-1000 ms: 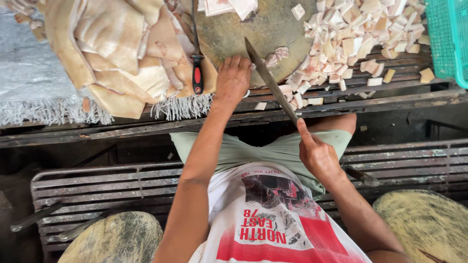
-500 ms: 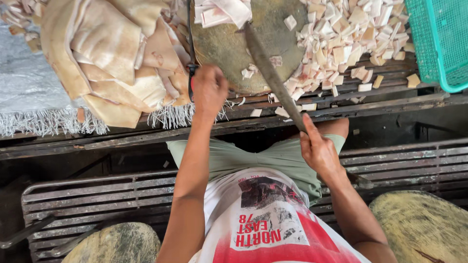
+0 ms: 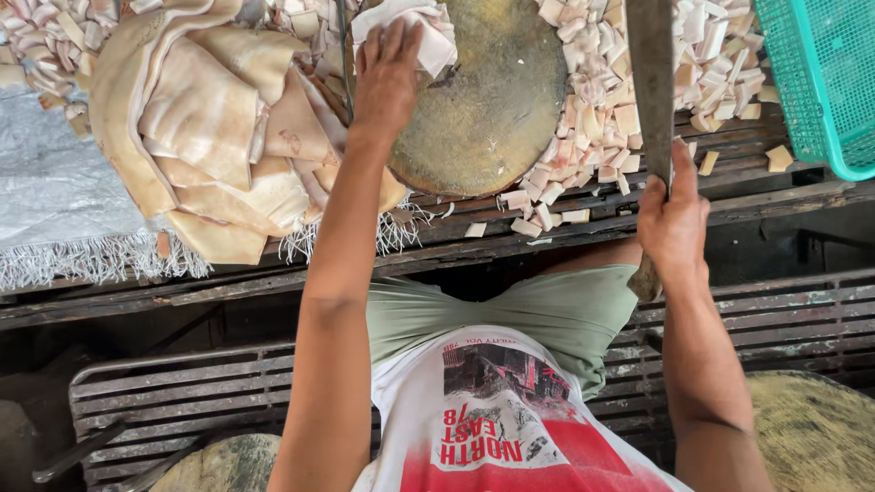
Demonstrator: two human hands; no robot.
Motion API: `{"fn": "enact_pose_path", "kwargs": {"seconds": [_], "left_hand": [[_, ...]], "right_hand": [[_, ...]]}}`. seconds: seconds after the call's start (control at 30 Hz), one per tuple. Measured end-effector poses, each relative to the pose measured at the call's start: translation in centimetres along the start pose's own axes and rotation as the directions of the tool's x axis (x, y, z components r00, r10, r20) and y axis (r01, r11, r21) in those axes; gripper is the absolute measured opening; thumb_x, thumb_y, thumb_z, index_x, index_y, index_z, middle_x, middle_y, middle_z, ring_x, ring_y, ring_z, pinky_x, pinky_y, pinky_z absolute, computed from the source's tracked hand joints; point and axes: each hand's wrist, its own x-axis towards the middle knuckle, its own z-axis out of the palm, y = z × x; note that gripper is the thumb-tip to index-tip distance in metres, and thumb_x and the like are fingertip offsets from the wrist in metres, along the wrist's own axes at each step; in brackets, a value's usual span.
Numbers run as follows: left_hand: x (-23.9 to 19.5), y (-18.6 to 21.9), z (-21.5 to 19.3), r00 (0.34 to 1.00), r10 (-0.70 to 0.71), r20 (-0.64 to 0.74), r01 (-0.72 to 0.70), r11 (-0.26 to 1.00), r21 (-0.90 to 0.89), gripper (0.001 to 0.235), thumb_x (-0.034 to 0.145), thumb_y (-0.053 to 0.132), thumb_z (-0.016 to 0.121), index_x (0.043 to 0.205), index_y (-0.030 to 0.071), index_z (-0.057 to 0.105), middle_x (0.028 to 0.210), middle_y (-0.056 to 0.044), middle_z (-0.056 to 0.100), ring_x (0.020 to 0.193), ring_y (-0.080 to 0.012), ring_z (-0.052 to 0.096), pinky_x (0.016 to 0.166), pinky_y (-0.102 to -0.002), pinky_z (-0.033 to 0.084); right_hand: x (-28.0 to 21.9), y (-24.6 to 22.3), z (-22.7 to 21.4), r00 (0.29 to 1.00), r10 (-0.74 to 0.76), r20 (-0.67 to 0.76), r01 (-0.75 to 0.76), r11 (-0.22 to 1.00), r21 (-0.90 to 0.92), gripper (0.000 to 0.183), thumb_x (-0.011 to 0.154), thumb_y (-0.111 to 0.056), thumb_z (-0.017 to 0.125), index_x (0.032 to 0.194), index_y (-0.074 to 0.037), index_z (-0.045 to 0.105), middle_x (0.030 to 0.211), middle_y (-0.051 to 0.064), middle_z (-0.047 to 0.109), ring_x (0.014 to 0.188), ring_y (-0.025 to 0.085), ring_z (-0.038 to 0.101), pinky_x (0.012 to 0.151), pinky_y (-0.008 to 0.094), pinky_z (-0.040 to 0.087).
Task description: The person uses a large knife to cut sheets of animal hide into small squares on a circular wooden block. The person handles the large sheets by hand, positions them on the block, and strikes them with the knife, placing the finished small pieces into a pile.
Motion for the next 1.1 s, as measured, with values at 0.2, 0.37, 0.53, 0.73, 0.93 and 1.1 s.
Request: {"fn": "enact_pose_path", "kwargs": {"seconds": [0.2, 0.37, 0.53, 0.73, 0.93, 1.1], "left_hand": [[2.3, 2.1, -5.3, 0.969, -0.111, 0.221, 0.124, 0.991, -0.046, 0.073, 0.078, 0.025, 0.08, 0.144, 0.022, 0.05, 0.164, -0.013, 0.032, 0.142, -0.0405, 0.026, 0.118, -0.057, 0.026], [2.6, 0.8, -2.3, 0.998, 0.051, -0.027, -0.053, 0.995, -0.083, 0.029, 0.105, 0.031, 0.07, 0.127, 0.012, 0.063, 0.138, -0.014, 0.062, 0.129, -0.0368, 0.056, 0.112, -0.054, 0.045], [0.8, 0.3, -1.4, 0.951, -0.236, -0.198, 0.133, 0.895, -0.425, 0.026, 0.11, 0.035, 0.058, 0.121, 0.015, 0.069, 0.116, -0.011, 0.076, 0.098, -0.0258, 0.075, 0.088, -0.04, 0.063], [-2.7, 6.9, -4.6, 0.976, -0.171, -0.137, -0.009, 0.592, -0.806, 0.027, 0.108, 0.026, 0.056, 0.131, 0.017, 0.067, 0.127, -0.01, 0.074, 0.107, -0.0251, 0.077, 0.094, -0.038, 0.065], [-11.4, 9.4, -2.8, 0.953, 0.303, 0.029, -0.234, 0.789, -0.568, 0.04, 0.08, -0.007, 0.063, 0.117, 0.008, 0.071, 0.136, -0.022, 0.062, 0.127, -0.0417, 0.058, 0.107, -0.046, 0.048], [-12.7, 6.6, -2.2, 0.916, 0.389, 0.097, -0.299, 0.823, -0.483, 0.026, 0.09, -0.008, 0.061, 0.11, 0.007, 0.068, 0.142, -0.01, 0.065, 0.138, -0.0338, 0.055, 0.117, -0.043, 0.042]], "right_hand": [[-2.0, -4.4, 2.1, 0.958, 0.255, 0.131, -0.286, 0.836, 0.467, 0.056, 0.106, 0.001, 0.053, 0.161, -0.004, 0.042, 0.101, 0.003, 0.062, 0.064, 0.01, 0.059, 0.049, 0.026, 0.051], [-3.1, -6.7, 5.8, 0.928, 0.23, 0.293, -0.372, 0.619, 0.691, 0.057, 0.103, 0.005, 0.049, 0.158, -0.005, 0.04, 0.077, 0.005, 0.058, 0.053, 0.01, 0.051, 0.041, 0.025, 0.044], [-4.4, -8.2, 6.7, 0.888, 0.238, 0.394, -0.46, 0.475, 0.75, 0.057, 0.103, 0.001, 0.05, 0.158, -0.006, 0.037, 0.074, 0.005, 0.059, 0.05, 0.011, 0.051, 0.042, 0.026, 0.043], [-5.9, -8.3, 4.9, 0.881, 0.317, 0.352, -0.466, 0.45, 0.761, 0.058, 0.103, 0.0, 0.051, 0.159, -0.006, 0.037, 0.073, 0.005, 0.058, 0.049, 0.011, 0.05, 0.042, 0.026, 0.042], [-8.8, -7.2, 3.6, 0.904, 0.325, 0.277, -0.413, 0.5, 0.761, 0.062, 0.101, 0.002, 0.049, 0.161, -0.008, 0.034, 0.075, 0.004, 0.059, 0.05, 0.009, 0.049, 0.044, 0.025, 0.042], [-10.5, -8.0, 3.0, 0.907, 0.31, 0.286, -0.417, 0.765, 0.491, 0.064, 0.102, 0.001, 0.053, 0.163, -0.008, 0.038, 0.073, 0.008, 0.06, 0.058, 0.012, 0.055, 0.051, 0.029, 0.047]]}}
